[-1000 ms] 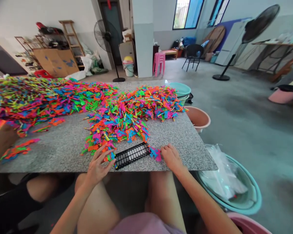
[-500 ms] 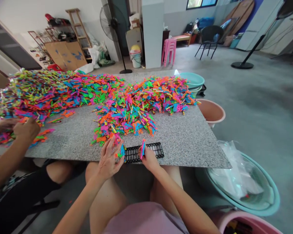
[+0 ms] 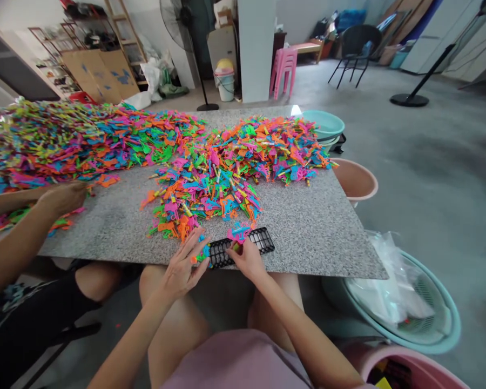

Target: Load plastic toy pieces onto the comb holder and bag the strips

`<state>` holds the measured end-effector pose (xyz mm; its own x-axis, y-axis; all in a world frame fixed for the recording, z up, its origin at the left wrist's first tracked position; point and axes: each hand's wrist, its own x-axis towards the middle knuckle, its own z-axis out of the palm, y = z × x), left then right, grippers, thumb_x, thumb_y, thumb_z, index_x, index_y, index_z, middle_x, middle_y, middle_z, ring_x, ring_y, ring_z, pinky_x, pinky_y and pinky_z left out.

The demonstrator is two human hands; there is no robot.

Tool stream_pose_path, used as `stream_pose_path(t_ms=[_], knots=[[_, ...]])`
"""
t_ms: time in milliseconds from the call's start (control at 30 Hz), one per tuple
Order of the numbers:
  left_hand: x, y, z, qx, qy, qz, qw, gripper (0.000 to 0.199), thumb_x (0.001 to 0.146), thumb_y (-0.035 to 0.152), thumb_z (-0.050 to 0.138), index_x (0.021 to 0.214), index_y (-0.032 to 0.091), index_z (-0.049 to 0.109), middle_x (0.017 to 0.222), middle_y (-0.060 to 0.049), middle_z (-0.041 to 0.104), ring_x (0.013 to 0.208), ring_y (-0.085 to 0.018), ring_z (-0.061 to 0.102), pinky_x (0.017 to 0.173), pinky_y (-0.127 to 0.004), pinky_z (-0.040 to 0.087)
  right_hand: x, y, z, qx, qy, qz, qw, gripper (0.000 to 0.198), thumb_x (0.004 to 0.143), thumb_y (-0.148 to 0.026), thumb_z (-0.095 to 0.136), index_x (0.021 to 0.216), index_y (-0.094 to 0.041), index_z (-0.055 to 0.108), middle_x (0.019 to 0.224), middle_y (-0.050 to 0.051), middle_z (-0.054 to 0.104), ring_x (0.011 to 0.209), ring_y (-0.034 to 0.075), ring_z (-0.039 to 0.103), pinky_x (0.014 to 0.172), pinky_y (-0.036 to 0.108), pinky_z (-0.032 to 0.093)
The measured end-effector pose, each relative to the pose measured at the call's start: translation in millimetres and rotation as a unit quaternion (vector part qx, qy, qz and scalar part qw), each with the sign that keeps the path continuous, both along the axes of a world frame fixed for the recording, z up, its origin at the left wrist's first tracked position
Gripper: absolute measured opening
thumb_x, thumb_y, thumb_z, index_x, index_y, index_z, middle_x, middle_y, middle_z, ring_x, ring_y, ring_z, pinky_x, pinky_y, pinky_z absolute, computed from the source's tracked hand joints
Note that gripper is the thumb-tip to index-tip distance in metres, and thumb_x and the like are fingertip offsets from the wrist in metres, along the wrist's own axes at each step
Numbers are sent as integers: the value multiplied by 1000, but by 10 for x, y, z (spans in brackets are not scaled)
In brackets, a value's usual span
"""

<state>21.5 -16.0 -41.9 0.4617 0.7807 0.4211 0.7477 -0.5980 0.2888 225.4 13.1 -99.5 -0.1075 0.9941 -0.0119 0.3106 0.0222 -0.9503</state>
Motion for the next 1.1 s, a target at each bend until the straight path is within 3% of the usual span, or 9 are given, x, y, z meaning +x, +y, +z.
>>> stream_pose_path(t_ms=[133,233,333,400,500,633,767,967,1100], knots=[[-29,-13,-28,14,-4,-20,1000,55,95,20,52,147,22,34,150,-9,43,140,-24,39,113,-42,40,-70,-142,65,-16,-29,20,999,10,76,-29,65,74,-19,61,62,-1,62,55,14,56,56,25,42],[-22,6,-27,-7,-13,-28,999,48,95,21,52,142,22,41,149,-9,45,136,-23,44,111,-39,42,-149,-199,30,-67,-13,29,997,9,76,-28,66,74,-19,64,60,-1,64,53,15,59,54,25,45],[-12,16,-11,-40,-33,-25,998,39,95,23,52,134,22,50,150,-9,42,136,-23,44,110,-39,44,-233,-207,-1,-78,7,95,992,8,81,-24,59,84,-19,64,71,2,70,62,17,66,58,24,48],[-9,13,3,-58,-49,-24,997,36,95,23,53,131,23,52,154,-9,37,138,-24,42,111,-41,43,-279,-202,23,-52,-84,121,988,8,83,-23,57,84,-18,64,74,4,71,70,19,69,63,24,47],[-6,-4,36,-85,-71,-22,994,37,95,24,52,131,24,53,158,-9,29,141,-26,36,113,-44,39,-323,-192,139,-15,-264,119,957,14,83,-24,58,94,-17,64,81,8,72,77,23,69,66,27,44],[7,-31,81,-121,-76,-38,989,55,91,28,58,143,25,43,161,-10,19,147,-31,21,115,-51,32,-338,-156,344,-2,-349,176,920,29,84,-22,55,111,-16,58,90,11,73,81,24,69,65,27,41],[38,-25,14,-102,-79,-40,991,54,90,30,62,141,26,46,161,-11,18,148,-33,15,115,-53,32,-354,-82,423,6,-361,212,908,32,83,-19,55,114,-15,57,94,14,73,85,25,69,66,28,42],[38,33,-181,-36,-101,-14,994,36,92,28,58,128,24,57,155,-10,35,145,-29,24,110,-47,41,-469,-117,371,30,-374,201,905,34,87,-25,52,120,-15,58,98,15,72,88,26,69,70,30,46],[-17,27,-190,-20,-79,-28,996,36,92,29,59,128,26,57,155,-10,35,144,-29,27,108,-45,44,-275,-15,341,46,-320,214,922,44,72,-25,73,114,-20,61,96,7,72,88,24,68,72,29,47]])
